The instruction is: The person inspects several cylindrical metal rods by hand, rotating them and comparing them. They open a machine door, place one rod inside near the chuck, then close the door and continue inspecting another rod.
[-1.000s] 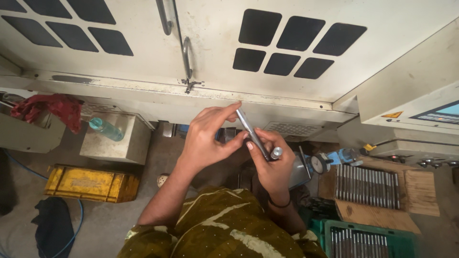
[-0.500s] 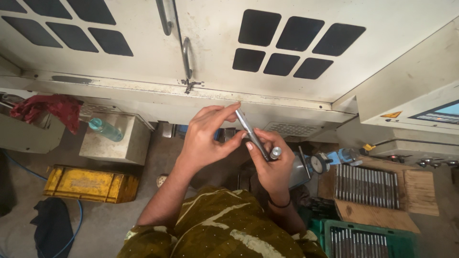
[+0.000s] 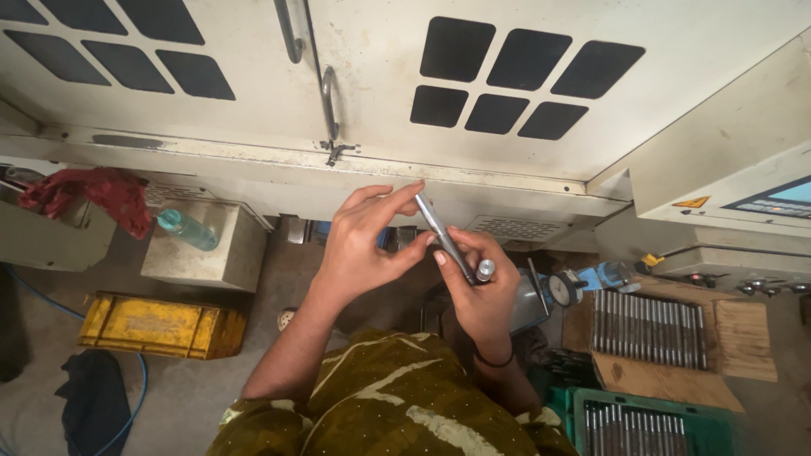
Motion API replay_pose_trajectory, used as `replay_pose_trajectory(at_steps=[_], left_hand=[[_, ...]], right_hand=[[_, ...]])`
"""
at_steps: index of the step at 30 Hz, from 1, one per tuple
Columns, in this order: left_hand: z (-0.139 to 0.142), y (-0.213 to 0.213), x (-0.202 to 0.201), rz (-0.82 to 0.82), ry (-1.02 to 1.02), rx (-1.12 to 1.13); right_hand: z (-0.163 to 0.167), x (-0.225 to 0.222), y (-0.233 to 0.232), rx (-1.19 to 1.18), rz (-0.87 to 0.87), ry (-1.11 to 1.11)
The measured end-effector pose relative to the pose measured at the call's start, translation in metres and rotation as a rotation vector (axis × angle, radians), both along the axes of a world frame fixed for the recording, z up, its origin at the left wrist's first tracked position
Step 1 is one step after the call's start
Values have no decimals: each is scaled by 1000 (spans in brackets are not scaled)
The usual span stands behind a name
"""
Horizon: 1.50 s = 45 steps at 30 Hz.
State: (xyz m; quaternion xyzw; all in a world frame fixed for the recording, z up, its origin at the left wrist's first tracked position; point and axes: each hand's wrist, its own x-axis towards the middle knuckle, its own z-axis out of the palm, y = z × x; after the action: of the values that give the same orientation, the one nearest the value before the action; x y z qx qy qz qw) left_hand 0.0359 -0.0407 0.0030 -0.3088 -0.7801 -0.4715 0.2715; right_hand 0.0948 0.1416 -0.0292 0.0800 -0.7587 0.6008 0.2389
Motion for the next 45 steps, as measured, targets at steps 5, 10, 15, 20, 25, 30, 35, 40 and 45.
replay_pose_trajectory(at_steps=[5, 10, 15, 20, 25, 30, 35, 40, 45], left_hand=[[-1, 1, 0, 0, -5, 0], [-1, -1, -1, 5, 1, -21], [1, -3, 0, 9, 25, -34], [0, 0, 0, 10, 5, -29], [-2, 0, 0, 7, -1, -22], [-3, 0, 0, 6, -9, -21], [-5, 0, -2, 12, 7, -33], [-4, -3, -2, 13, 11, -39], [-3, -3, -1, 13, 20, -36]], right_hand=[[0, 0, 1, 9, -15, -4], [0, 1, 0, 15, -16, 1], [0, 1, 1, 23, -17, 8], [-1, 1, 2, 29, -6, 23], [0, 1, 1, 35, -10, 28], [3, 1, 1, 50, -15, 19], [3, 1, 0, 50, -18, 16], [3, 1, 0, 53, -21, 10], [0, 1, -2, 30, -29, -1]])
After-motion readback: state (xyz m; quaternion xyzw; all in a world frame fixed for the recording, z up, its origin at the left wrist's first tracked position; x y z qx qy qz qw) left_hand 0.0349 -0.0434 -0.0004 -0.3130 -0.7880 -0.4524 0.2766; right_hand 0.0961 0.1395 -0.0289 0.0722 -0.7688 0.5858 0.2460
